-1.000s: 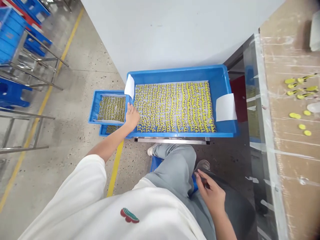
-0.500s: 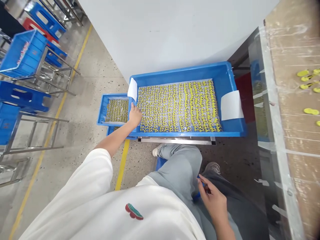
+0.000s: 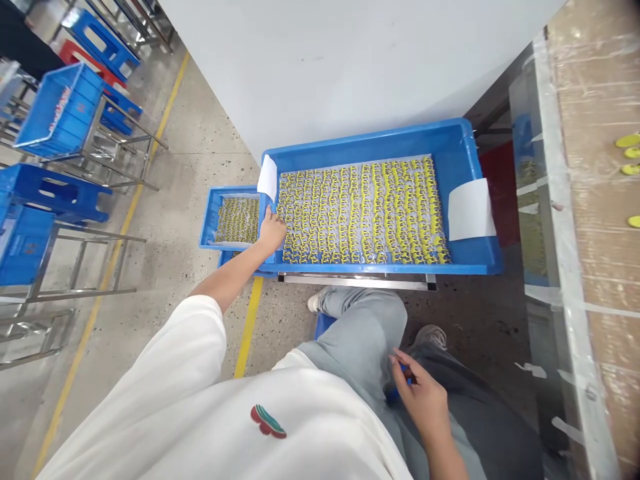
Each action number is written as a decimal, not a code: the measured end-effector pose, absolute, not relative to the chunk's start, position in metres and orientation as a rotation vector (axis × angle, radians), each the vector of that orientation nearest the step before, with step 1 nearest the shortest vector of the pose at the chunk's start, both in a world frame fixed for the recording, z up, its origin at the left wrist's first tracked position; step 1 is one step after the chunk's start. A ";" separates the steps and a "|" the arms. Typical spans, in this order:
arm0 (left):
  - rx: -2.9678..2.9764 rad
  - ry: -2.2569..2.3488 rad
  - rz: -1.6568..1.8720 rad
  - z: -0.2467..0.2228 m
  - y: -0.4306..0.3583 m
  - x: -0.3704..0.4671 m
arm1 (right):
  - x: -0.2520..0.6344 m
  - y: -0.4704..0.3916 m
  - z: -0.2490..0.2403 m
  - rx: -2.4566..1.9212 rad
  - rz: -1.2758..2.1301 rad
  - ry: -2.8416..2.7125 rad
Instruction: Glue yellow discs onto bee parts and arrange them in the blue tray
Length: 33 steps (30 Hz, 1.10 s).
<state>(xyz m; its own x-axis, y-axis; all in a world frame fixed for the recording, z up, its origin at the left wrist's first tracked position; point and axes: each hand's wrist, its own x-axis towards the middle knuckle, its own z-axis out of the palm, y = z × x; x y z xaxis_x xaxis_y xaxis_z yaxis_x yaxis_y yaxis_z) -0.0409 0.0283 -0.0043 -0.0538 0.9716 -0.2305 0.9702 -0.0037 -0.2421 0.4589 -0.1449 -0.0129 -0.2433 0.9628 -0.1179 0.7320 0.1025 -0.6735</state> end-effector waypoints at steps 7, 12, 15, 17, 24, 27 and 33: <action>-2.202 -2.215 0.558 0.006 0.030 -0.040 | 0.464 -0.149 -0.018 -1.688 0.939 -2.020; -2.147 -2.255 0.592 0.008 0.033 -0.038 | 0.467 -0.152 -0.019 -1.711 0.958 -1.969; -2.152 -2.278 0.604 0.007 0.035 -0.037 | 0.469 -0.153 -0.020 -1.721 0.960 -1.942; -2.165 -2.299 0.595 0.008 0.035 -0.037 | 0.471 -0.154 -0.021 -1.724 0.975 -1.937; -2.164 -2.373 0.514 0.014 0.034 -0.036 | 0.476 -0.154 -0.027 -1.711 1.046 -1.939; -2.115 -2.396 0.543 0.011 0.037 -0.037 | 0.479 -0.155 -0.030 -1.725 1.055 -1.925; -2.098 -2.471 0.588 0.004 0.043 -0.036 | 0.488 -0.154 -0.034 -1.753 1.067 -1.904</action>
<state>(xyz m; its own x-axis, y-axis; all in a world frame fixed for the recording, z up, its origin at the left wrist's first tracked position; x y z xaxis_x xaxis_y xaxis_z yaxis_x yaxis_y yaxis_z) -0.0362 0.0431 0.0039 -0.1820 0.9227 -0.3399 0.9769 0.1302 -0.1695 0.4877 -0.1542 -0.0339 -0.1806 0.9551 -0.2350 0.6992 -0.0434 -0.7136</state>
